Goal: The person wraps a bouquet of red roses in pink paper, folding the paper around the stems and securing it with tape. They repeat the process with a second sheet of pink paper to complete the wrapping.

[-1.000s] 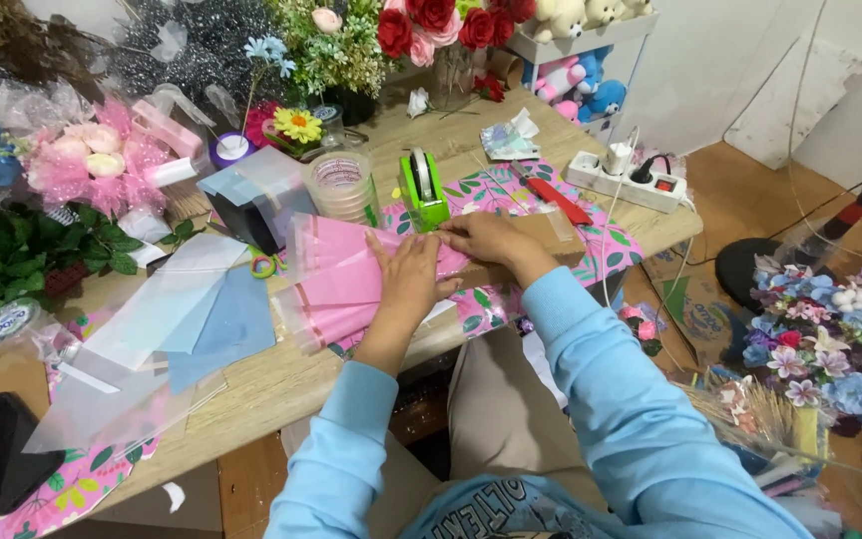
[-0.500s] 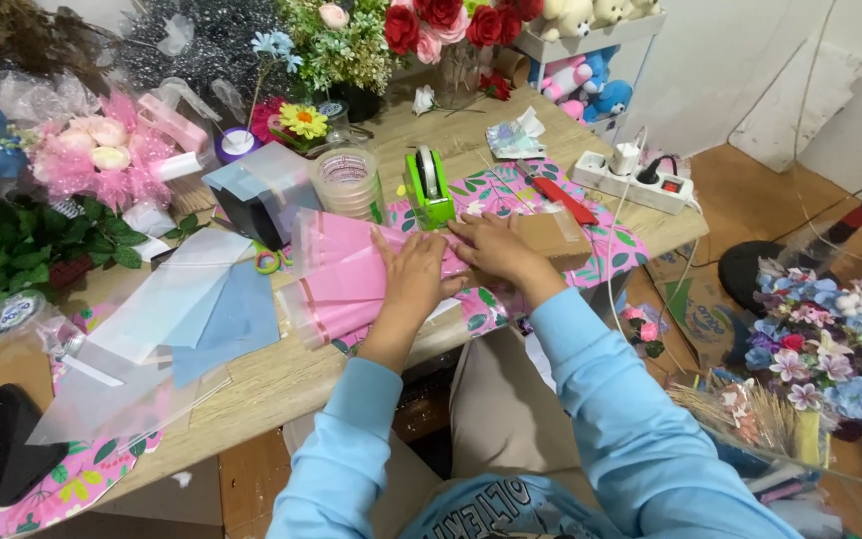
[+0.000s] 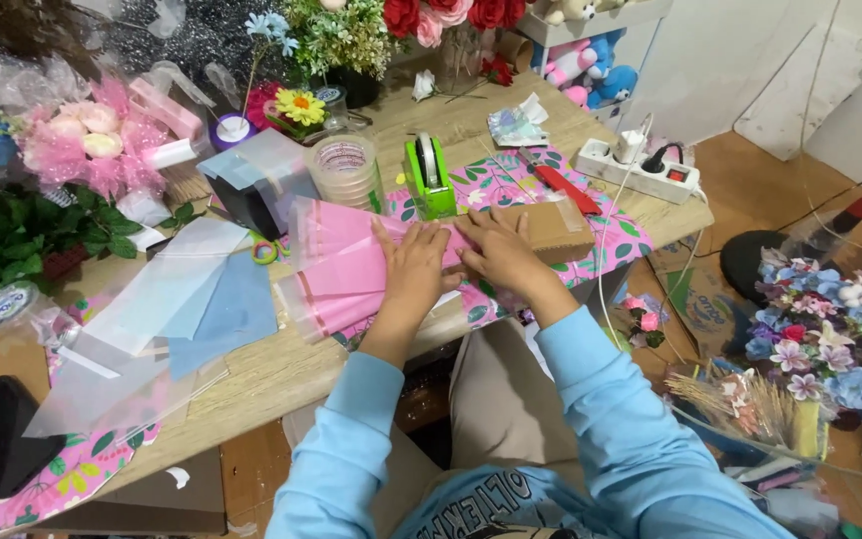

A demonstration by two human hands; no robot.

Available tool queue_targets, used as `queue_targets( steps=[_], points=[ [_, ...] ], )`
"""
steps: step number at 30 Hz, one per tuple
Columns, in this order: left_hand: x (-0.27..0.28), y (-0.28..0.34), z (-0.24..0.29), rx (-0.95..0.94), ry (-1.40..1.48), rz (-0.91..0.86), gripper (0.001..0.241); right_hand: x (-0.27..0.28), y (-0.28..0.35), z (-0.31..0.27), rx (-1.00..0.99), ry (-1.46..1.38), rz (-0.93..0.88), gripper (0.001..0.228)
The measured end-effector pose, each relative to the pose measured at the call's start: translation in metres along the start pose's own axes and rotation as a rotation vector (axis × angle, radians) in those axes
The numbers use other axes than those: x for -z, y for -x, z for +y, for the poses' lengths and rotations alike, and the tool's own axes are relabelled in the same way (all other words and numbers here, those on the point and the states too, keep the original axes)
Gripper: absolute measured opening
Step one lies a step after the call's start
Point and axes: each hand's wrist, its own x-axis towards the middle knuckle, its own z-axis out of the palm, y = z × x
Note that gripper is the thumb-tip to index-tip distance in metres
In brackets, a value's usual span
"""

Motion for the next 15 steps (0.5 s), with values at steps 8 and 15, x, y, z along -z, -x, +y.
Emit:
queue_targets(
  steps=[8,15],
  points=[
    [-0.010,-0.003,-0.006,0.008,0.017,0.025,0.072,-0.012,0.011,-0.003,0.014,0.050,0.177,0.048],
    [-0.007,-0.003,-0.005,0.032,0.051,-0.010,0.075,-0.035,0.003,0.032,0.213,0.086,0.220,0.050]
  ],
)
